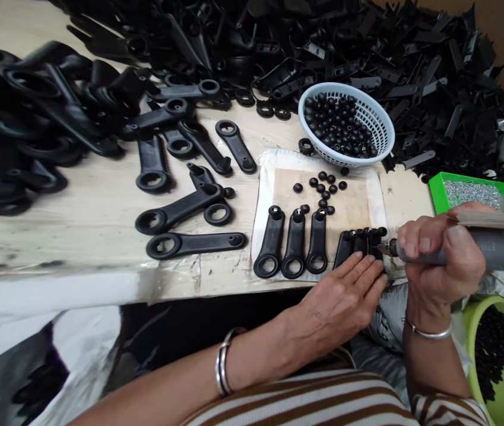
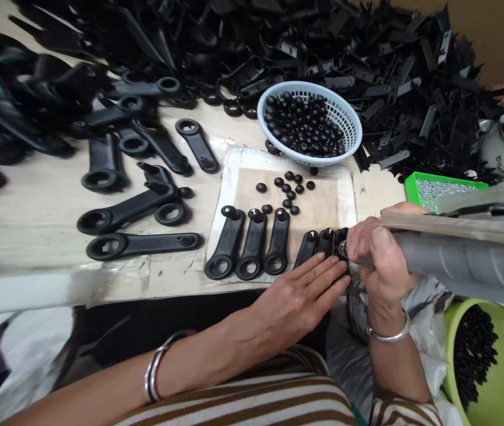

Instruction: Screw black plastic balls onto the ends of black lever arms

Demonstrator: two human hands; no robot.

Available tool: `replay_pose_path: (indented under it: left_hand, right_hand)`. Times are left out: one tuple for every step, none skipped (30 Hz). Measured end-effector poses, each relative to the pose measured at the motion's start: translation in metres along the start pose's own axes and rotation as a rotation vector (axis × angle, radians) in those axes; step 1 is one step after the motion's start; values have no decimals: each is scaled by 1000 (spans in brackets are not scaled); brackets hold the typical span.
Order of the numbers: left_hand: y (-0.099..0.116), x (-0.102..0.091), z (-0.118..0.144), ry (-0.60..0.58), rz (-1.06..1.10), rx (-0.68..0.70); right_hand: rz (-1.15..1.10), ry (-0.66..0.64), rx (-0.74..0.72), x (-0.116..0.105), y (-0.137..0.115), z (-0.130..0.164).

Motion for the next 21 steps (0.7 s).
replay_pose_path:
  left_hand:
    - [0,0,0,1,1,-1]
    - [0,1,0,-2,1,-3]
    - [0,2,0,-7,0,-3]
    - [0,2,0,-12,-2,-4]
    - [0,2,0,-11,-4,-4]
    - [-1,2,0,-10,-6,-6]
    - [-1,1,-1,-7,-8,-6]
    - [-1,0,-1,-2,-7,-7]
    - [-1,-1,-1,6,-5,-8]
    - [-1,-2,0,16,-1,-10]
    - [-1,-3,0,22,3,-10]
    - [-1,-3,0,23,6,-11]
    - [-1,-3,0,22,6,-10]
    - [-1,-2,-1,14,2,-11]
    - [-1,-1,-1,3,-4,-10]
    - [-1,0,-1,-6,-10,-7]
    - [-1,0,-1,-11,-14,-6]
    - [-1,1,-1,-13,-16,-4]
    - [-1,1,0,-13,-14,-3]
    - [-1,1,0,-11,-13,-1]
    - [-1,2,0,-6,-12,-1]
  right_hand:
    - [18,-4,-8,0,0,-1]
    - [33,4,-7,-1,2,-2]
    - [39,23,6,-2,5,-2]
    - [35,48,27,-4,9,-1]
    - [27,66,48,-5,12,0]
    - [17,86,62,-7,15,1]
    - [7,102,66,-8,15,2]
    - [0,104,65,-8,15,2]
    - [-4,101,61,-8,12,2]
    - [-6,97,56,-7,9,2]
    - [-8,94,54,-8,6,1]
    - [-7,93,56,-8,3,0]
    - [-4,94,60,-9,0,-1]
    - [1,104,65,-11,-3,-2]
    - [9,117,66,-13,-6,-3]
    - [20,128,68,-15,-8,-4]
    - [31,138,63,-17,-11,-5]
    - [41,149,53,-19,-14,-6]
    - [49,161,41,-22,-17,-7]
    - [54,176,24,-24,-20,-8]
    - [60,191,7,-26,-23,-9]
Point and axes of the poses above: each hand's wrist, its own z-axis away from the middle knuckle, its own x-axis out of the palm, y = z × x, the point moved 10 cm from there along -z, towards the middle knuckle, and after that the axes turned 7 degrees about -y, right-handed, at the moved point
